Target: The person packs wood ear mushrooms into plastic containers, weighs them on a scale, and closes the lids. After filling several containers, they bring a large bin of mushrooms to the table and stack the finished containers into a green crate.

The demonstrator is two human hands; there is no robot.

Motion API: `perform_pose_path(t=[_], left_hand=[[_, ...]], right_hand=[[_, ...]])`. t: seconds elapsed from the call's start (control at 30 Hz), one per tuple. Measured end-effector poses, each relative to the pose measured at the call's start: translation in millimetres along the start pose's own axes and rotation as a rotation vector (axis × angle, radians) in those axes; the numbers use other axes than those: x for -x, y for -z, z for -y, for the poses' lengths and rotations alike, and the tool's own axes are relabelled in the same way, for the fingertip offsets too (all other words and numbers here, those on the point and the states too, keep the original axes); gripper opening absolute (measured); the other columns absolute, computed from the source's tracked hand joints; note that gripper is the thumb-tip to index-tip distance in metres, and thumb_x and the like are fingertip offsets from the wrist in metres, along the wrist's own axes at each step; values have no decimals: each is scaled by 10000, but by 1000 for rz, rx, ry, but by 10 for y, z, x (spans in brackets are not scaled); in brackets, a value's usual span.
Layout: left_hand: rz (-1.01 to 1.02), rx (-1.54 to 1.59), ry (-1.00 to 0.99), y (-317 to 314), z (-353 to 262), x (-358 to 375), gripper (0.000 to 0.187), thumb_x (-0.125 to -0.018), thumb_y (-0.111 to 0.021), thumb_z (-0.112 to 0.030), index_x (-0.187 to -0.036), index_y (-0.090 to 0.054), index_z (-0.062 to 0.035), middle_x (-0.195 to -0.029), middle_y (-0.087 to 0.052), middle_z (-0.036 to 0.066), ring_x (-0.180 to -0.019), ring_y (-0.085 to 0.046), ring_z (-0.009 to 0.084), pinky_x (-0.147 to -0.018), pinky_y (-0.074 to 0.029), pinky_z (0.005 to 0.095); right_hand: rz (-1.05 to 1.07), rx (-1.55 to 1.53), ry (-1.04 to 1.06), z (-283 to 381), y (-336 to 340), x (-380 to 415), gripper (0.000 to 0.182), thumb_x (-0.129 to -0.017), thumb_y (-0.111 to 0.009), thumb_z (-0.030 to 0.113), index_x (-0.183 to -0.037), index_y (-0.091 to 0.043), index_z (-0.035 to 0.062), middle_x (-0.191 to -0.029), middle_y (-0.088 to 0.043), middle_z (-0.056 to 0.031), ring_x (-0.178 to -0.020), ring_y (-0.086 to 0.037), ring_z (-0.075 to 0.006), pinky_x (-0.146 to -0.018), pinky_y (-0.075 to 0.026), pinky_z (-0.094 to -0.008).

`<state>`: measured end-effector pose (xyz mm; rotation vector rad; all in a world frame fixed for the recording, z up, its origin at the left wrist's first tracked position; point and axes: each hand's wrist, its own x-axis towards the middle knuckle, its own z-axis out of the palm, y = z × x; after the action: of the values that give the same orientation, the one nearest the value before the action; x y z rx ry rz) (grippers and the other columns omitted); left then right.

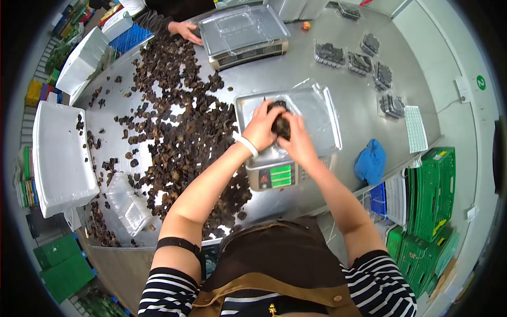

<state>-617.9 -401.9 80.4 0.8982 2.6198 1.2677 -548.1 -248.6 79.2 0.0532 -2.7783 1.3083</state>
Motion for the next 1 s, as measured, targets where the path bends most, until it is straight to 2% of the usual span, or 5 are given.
perform_pose_path(t=[0.4, 0.63, 0.7, 0.83, 1.0], left_hand=[[50, 181, 48, 161, -30, 13, 538, -741, -606, 130, -1226, -596, -102, -1471, -437, 128, -1341, -449, 368, -1124, -383, 401], [-100, 728, 264, 195, -88, -43, 388, -872, -507, 147, -1186, -637, -40, -1378, -529, 98, -1092, -635, 206, -660, -638, 259], [-246, 424, 308, 295, 50, -197, 299, -865, -504, 146, -1068, -661, -7, -1147, -649, 124, -947, -682, 183, -580, -593, 250], [-152, -157, -294, 115, 763, -489, 266, -769, -577, 74, -982, -695, -34, -1001, -667, 125, -854, -637, 346, -830, -525, 419], [-154, -158, -142, 13, 842, -414, 89, -801, -646, -10, -888, -663, -24, -950, -643, 127, -854, -637, 332, -799, -526, 409]], right_hand=[[-1, 43, 85, -175, 345, 481, 401, -822, -697, 79, -1193, -556, 23, -1168, -550, -153, -1057, -546, -353, -930, -444, -447], [109, 435, 299, -45, 86, 440, 299, -782, -712, 200, -1020, -634, 38, -1014, -586, -71, -1008, -525, -272, -834, -409, -413], [181, 466, 346, -137, 122, 437, 268, -760, -698, 158, -992, -644, 36, -1004, -588, -71, -1012, -527, -279, -849, -415, -418], [232, 428, 428, -297, 447, 400, 214, -740, -650, 80, -947, -651, 26, -1000, -600, -76, -1044, -535, -295, -894, -423, -430], [227, 482, 404, -509, 741, 385, 217, -738, -600, 8, -948, -654, 18, -1028, -629, -93, -1093, -555, -320, -934, -443, -441]])
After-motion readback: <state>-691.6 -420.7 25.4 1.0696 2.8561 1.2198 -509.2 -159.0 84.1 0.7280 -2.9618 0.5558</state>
